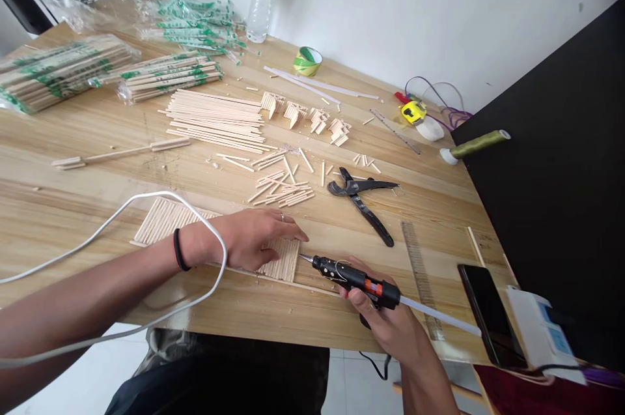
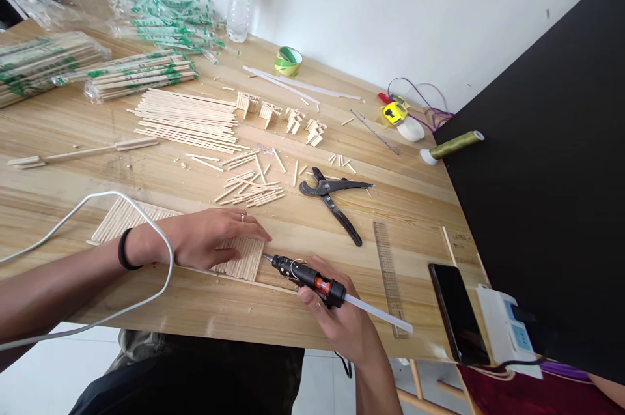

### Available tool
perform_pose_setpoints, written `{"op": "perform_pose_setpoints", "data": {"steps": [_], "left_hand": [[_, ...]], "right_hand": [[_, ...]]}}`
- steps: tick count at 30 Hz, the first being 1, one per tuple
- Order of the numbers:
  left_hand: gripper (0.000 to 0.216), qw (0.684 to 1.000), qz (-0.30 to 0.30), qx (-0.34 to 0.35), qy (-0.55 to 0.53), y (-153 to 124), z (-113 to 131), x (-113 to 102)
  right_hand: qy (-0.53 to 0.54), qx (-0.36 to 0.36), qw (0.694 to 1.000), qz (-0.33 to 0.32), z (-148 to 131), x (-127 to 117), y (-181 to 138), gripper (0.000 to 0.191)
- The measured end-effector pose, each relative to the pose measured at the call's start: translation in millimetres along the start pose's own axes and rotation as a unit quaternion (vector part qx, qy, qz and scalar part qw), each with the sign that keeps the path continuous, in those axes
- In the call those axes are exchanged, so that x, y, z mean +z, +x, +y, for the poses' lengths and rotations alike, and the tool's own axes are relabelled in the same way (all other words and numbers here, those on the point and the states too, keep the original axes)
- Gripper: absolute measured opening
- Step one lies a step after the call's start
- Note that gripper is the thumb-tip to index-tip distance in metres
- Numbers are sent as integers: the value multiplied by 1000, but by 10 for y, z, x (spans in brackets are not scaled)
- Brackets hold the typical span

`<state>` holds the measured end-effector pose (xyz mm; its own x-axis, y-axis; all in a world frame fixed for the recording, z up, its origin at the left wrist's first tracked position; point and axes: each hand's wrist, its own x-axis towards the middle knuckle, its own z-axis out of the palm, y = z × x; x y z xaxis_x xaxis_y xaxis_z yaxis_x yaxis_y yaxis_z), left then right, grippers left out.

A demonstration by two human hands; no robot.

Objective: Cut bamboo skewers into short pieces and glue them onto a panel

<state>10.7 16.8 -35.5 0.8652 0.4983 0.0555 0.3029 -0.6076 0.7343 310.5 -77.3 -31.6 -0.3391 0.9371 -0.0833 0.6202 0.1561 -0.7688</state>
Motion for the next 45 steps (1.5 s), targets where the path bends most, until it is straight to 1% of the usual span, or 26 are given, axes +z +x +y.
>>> {"op": "perform_pose_setpoints", "data": {"steps": [2,5,6,7,10,12,16,20,28,34,45], "left_hand": [[53,1000,0,0,-2,-2,0,0],[53,1000,1,-1,-7,-4,-3,7],[53,1000,0,-2,-7,-4,-4,10],[54,1000,-1,-5,-7,-4,-5,13],[54,1000,-4,-7,-3,-2,-6,17],[54,1000,-3,-7,-1,0,-5,16],[54,1000,-2,-5,-5,1,-3,9],[54,1000,-3,-6,-6,2,-2,7],[54,1000,10,6,-11,-4,-6,13],[55,1000,5,6,-18,-3,-14,17],[54,1000,11,9,-21,-2,0,5]], "right_hand": [[-8,21,1000,14,19,25,-40,47],[-19,80,995,49,-5,58,-83,57],[-18,89,995,50,-26,60,-79,58],[-15,86,995,38,-51,57,-66,58],[-6,41,999,-19,-115,21,8,48],[-10,27,999,-35,-129,-3,48,43],[-26,30,999,-17,-114,-8,61,44],[-22,28,999,-31,-133,1,68,40],[-19,38,999,-18,-144,1,78,37],[-6,41,999,-13,-178,11,106,32],[-15,49,999,-12,-134,31,104,35]]}}
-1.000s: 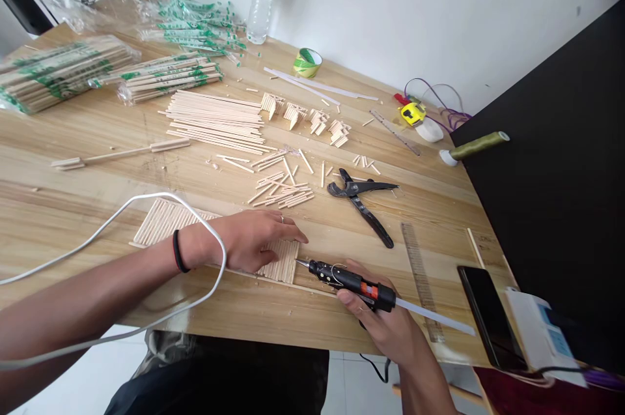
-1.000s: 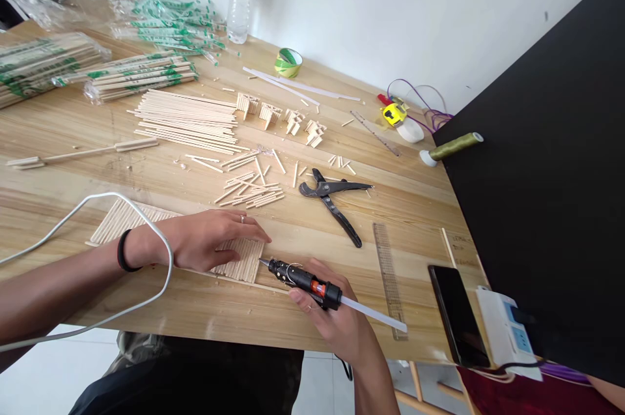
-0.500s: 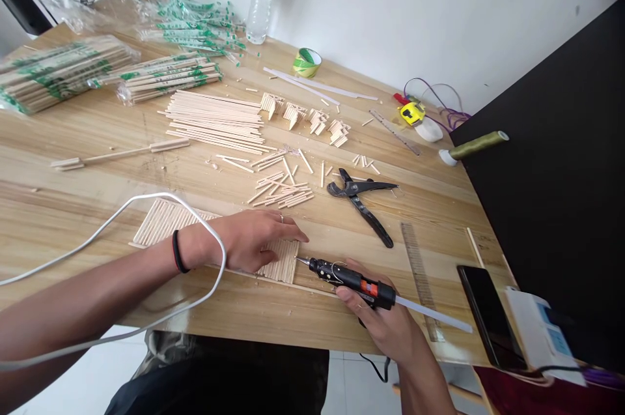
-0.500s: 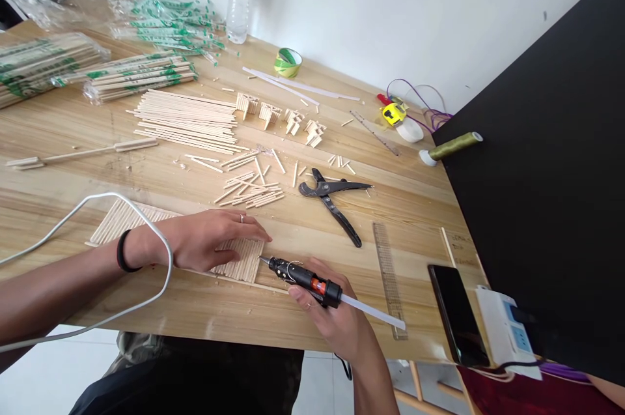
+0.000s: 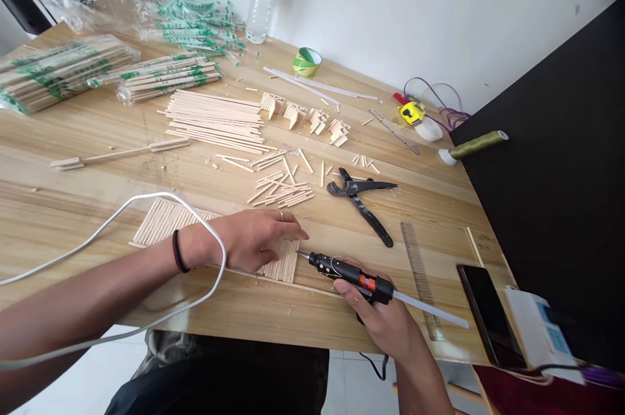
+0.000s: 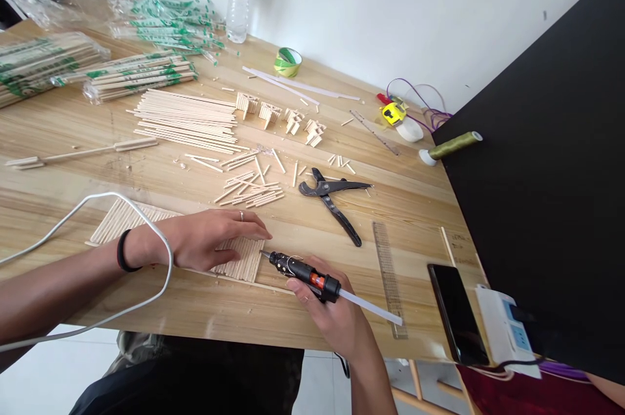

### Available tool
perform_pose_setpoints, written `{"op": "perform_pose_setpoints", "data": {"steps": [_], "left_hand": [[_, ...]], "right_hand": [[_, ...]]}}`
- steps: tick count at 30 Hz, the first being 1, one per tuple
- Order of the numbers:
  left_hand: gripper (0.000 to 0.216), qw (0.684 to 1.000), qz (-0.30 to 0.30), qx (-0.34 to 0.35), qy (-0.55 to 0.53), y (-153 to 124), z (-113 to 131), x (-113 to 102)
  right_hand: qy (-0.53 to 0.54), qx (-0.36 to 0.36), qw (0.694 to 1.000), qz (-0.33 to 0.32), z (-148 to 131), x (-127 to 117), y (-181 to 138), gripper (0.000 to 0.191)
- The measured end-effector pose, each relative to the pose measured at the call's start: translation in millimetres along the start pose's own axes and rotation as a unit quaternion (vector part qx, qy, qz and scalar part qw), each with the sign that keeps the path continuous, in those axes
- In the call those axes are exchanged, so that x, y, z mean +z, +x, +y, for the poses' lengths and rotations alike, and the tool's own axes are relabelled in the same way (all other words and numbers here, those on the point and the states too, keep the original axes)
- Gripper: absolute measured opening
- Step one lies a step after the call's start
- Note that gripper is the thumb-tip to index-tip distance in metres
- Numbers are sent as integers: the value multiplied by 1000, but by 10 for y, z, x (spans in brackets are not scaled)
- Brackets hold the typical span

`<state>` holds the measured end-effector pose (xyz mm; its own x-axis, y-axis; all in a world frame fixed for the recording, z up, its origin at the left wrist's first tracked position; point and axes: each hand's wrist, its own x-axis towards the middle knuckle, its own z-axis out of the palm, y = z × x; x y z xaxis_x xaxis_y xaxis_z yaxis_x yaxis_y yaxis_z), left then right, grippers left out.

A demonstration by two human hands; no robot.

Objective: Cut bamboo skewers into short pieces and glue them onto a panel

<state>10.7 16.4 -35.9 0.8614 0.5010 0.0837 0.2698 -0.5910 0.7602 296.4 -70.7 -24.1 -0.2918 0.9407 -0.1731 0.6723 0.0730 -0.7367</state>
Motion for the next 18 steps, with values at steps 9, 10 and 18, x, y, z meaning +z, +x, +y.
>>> {"op": "perform_pose_setpoints", "data": {"steps": [9,10,18], "left_hand": [[54,1000,5,4,-13,-4,6,-3],[55,1000,4,4,-14,-5,6,-4],[58,1000,2,3,-9,-23,2,-2]], "right_hand": [[21,-1,1000,10,-56,18,25,32],[21,1,1000,14,-56,24,26,33],[27,20,999,37,-39,67,23,33]]}}
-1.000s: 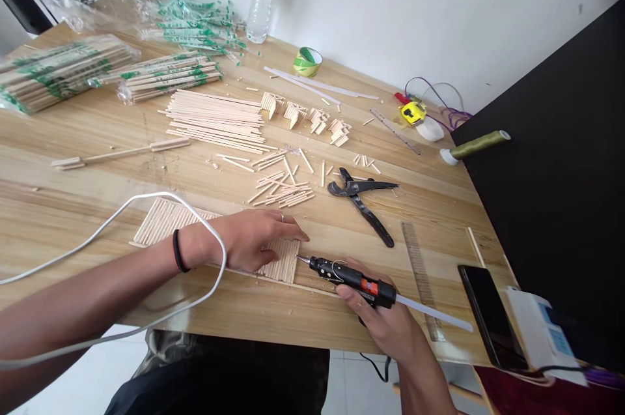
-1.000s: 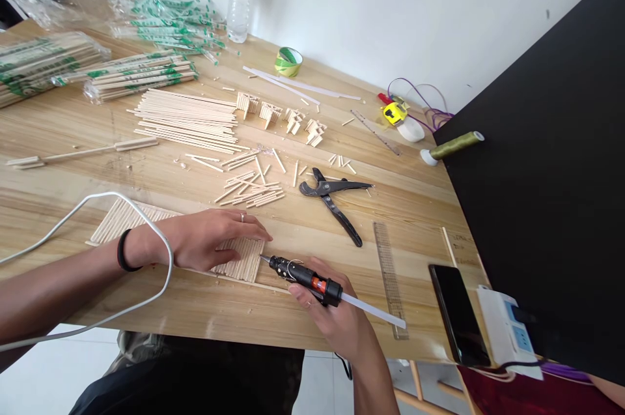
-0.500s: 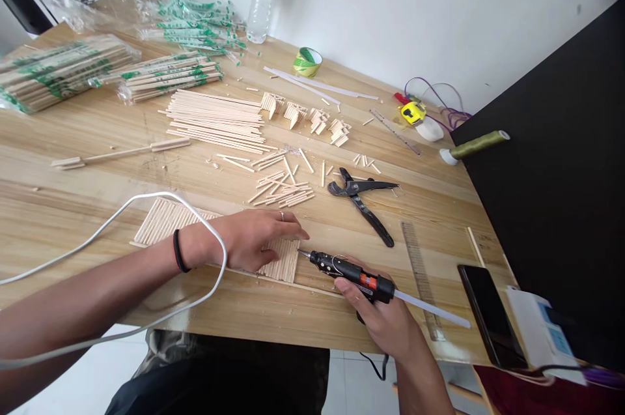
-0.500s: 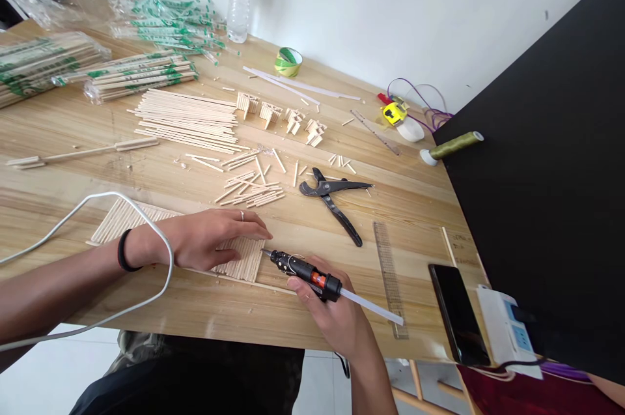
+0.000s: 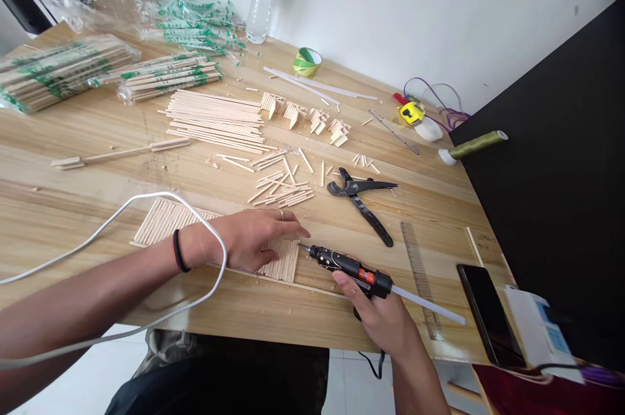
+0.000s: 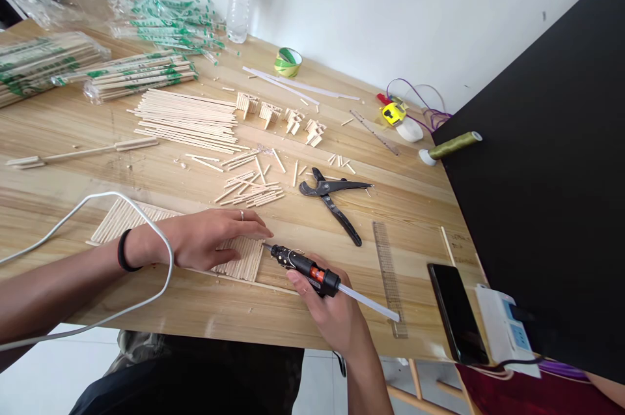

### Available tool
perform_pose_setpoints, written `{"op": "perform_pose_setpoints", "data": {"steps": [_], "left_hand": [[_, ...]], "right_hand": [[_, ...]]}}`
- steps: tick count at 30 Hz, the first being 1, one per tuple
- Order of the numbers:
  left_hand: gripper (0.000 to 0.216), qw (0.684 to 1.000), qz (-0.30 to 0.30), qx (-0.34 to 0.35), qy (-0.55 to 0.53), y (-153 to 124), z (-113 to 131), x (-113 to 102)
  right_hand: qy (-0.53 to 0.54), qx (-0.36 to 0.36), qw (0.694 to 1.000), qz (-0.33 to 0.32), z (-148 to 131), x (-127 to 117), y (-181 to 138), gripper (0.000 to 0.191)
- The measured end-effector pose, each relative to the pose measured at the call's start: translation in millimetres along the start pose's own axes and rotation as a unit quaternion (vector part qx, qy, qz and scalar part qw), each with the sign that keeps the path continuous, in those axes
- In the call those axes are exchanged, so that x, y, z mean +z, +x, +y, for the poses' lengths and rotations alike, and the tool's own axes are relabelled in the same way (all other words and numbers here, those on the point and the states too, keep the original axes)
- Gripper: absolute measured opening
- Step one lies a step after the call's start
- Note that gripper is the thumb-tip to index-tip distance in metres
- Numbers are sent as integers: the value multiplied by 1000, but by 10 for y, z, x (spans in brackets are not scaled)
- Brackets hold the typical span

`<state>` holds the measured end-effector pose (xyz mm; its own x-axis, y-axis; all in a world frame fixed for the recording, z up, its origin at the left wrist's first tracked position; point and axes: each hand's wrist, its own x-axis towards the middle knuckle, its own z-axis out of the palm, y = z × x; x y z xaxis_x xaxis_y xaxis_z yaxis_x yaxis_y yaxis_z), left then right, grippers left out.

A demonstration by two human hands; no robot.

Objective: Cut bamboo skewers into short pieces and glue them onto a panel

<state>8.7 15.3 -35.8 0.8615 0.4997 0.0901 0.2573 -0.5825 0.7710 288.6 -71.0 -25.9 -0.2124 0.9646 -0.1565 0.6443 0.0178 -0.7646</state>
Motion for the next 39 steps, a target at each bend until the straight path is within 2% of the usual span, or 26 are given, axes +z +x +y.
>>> {"op": "perform_pose_setpoints", "data": {"steps": [5,16,18,23,28,30,32,35,39], "left_hand": [[68,1000,9,-9,4,-26,-37,26],[74,1000,0,-30,7,-17,-19,26],[73,999,-1,-34,2,-5,-9,21],[73,1000,6,-19,-3,-12,-16,19],[71,1000,8,-12,11,-24,-34,22],[70,1000,9,-11,17,-25,-41,21],[70,1000,9,-13,18,-26,-50,21],[71,1000,9,-13,18,-24,-70,22],[73,1000,15,-12,20,-22,-87,27]], "right_hand": [[-1,37,999,39,-44,26,-24,40],[20,21,999,41,-98,23,-16,37],[11,10,999,31,-82,-2,-16,38],[8,-14,999,-38,-13,-89,-29,38],[51,-19,997,-55,66,-211,-68,46],[37,0,999,-30,112,-279,-58,48],[-26,37,999,27,171,-357,-24,45],[-141,62,981,116,285,-480,27,43],[-186,64,962,190,464,-581,-3,43]]}}
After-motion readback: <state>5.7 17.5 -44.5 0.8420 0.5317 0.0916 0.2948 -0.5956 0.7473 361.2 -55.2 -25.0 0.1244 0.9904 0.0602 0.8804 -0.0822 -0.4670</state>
